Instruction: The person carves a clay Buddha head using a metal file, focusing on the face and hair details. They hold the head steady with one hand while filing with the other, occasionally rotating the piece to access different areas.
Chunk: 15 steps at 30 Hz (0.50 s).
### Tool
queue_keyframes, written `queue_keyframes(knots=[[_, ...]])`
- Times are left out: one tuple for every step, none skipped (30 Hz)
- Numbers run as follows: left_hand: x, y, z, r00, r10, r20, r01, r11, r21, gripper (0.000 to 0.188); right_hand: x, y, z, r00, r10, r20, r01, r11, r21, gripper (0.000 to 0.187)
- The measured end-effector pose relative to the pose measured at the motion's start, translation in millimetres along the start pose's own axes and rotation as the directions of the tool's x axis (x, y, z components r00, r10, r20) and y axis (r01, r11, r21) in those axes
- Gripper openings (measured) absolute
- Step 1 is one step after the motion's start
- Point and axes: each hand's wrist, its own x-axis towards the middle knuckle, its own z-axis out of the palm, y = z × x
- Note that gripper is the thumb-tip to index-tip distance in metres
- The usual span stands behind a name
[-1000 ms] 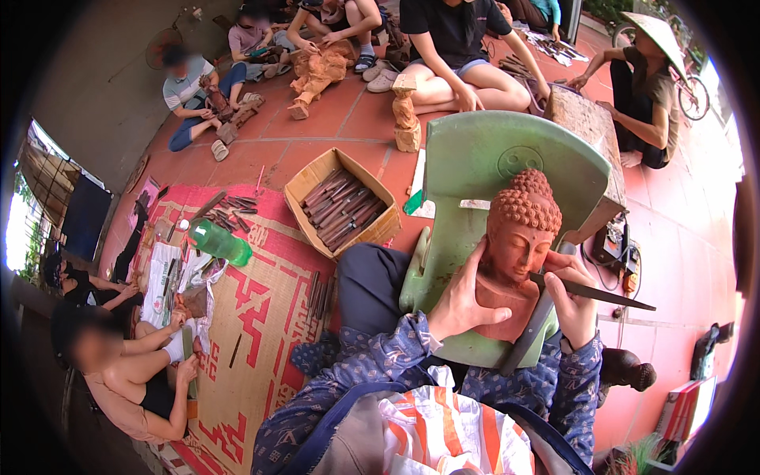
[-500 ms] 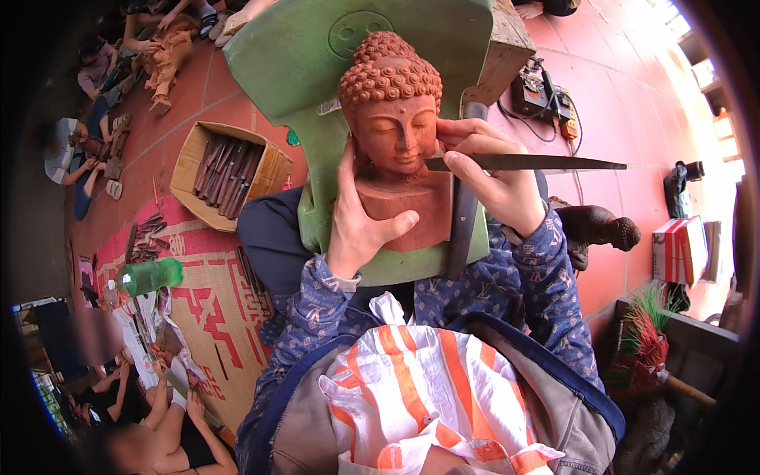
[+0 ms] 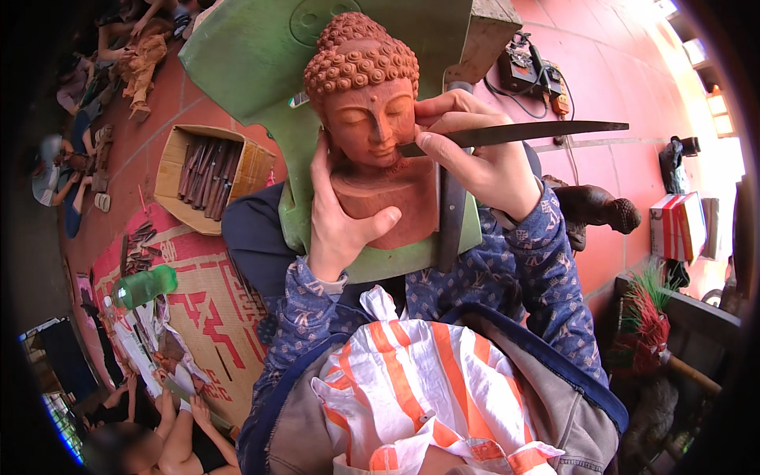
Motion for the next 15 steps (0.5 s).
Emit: queue_keyframes(knots=[[0.3, 0.7, 0.6, 1.000, 0.002, 0.000, -0.002, 1.000, -0.013, 0.120, -1.0, -0.2, 0.0, 1.000, 0.011, -0.006, -0.011, 1.000, 0.021, 0.016], [0.6, 1.3, 0.9, 1.000, -0.001, 0.000, 0.001, 1.000, -0.013, 0.120, -1.5, -0.2, 0.1, 1.000, 0.020, -0.012, -0.019, 0.999, 0.042, 0.016], [0.6, 2.2, 1.1, 1.000, -0.004, -0.001, 0.004, 1.000, -0.014, 0.121, -2.0, -0.1, 0.3, 1.000, 0.017, -0.013, -0.017, 0.999, 0.046, 0.016], [0.7, 2.5, 1.4, 1.000, -0.007, -0.001, 0.007, 1.000, -0.015, 0.121, -2.6, 0.1, 0.7, 1.000, 0.015, -0.015, -0.014, 0.999, 0.050, 0.016], [0.5, 1.7, 0.7, 1.000, -0.003, 0.001, 0.003, 1.000, -0.003, 0.121, -3.7, 0.5, 1.6, 1.000, 0.014, -0.015, -0.013, 0.998, 0.055, 0.017], [0.5, 0.6, -0.6, 1.000, 0.000, 0.003, 0.000, 1.000, 0.009, 0.121, -4.9, 1.3, 3.8, 1.000, -0.013, -0.018, 0.014, 0.999, 0.037, 0.017], [0.2, -0.1, -1.3, 1.000, 0.004, 0.006, -0.004, 1.000, 0.020, 0.121, -6.0, 2.4, 6.9, 0.999, -0.041, -0.020, 0.041, 0.999, 0.020, 0.017], [0.3, 0.8, -0.7, 1.000, -0.001, 0.007, 0.001, 1.000, 0.008, 0.121, -7.0, 3.6, 8.9, 0.997, -0.069, -0.023, 0.069, 0.998, 0.003, 0.017], [0.5, 2.6, 0.1, 1.000, -0.007, 0.008, 0.007, 1.000, -0.004, 0.121, -5.4, 5.8, 8.8, 0.995, -0.095, -0.014, 0.095, 0.995, -0.029, 0.018], [0.4, 3.6, 0.8, 1.000, -0.012, 0.009, 0.012, 1.000, -0.017, 0.120, -4.7, 5.8, 7.9, 0.999, -0.049, -0.014, 0.049, 0.999, 0.000, 0.017], [0.6, 3.3, 0.9, 1.000, -0.008, 0.008, 0.008, 1.000, -0.017, 0.120, -3.6, 4.5, 6.6, 1.000, -0.003, -0.014, 0.003, 1.000, 0.028, 0.017], [0.9, 2.7, 1.0, 1.000, -0.004, 0.008, 0.004, 1.000, -0.018, 0.120, -2.6, 3.1, 5.0, 0.999, 0.043, -0.012, -0.042, 0.998, 0.056, 0.017], [1.0, 2.5, 1.0, 1.000, 0.000, 0.007, 0.000, 1.000, -0.019, 0.120, -1.8, 2.1, 2.8, 0.998, 0.068, -0.012, -0.067, 0.993, 0.095, 0.017], [1.3, 2.8, 1.0, 1.000, -0.002, 0.009, 0.002, 1.000, -0.021, 0.121, -1.8, 1.8, 2.3, 0.998, 0.067, -0.013, -0.065, 0.993, 0.099, 0.016], [1.6, 3.5, 1.0, 1.000, -0.003, 0.011, 0.003, 1.000, -0.023, 0.121, -1.9, 1.3, 2.0, 0.998, 0.065, -0.013, -0.064, 0.993, 0.104, 0.016]])
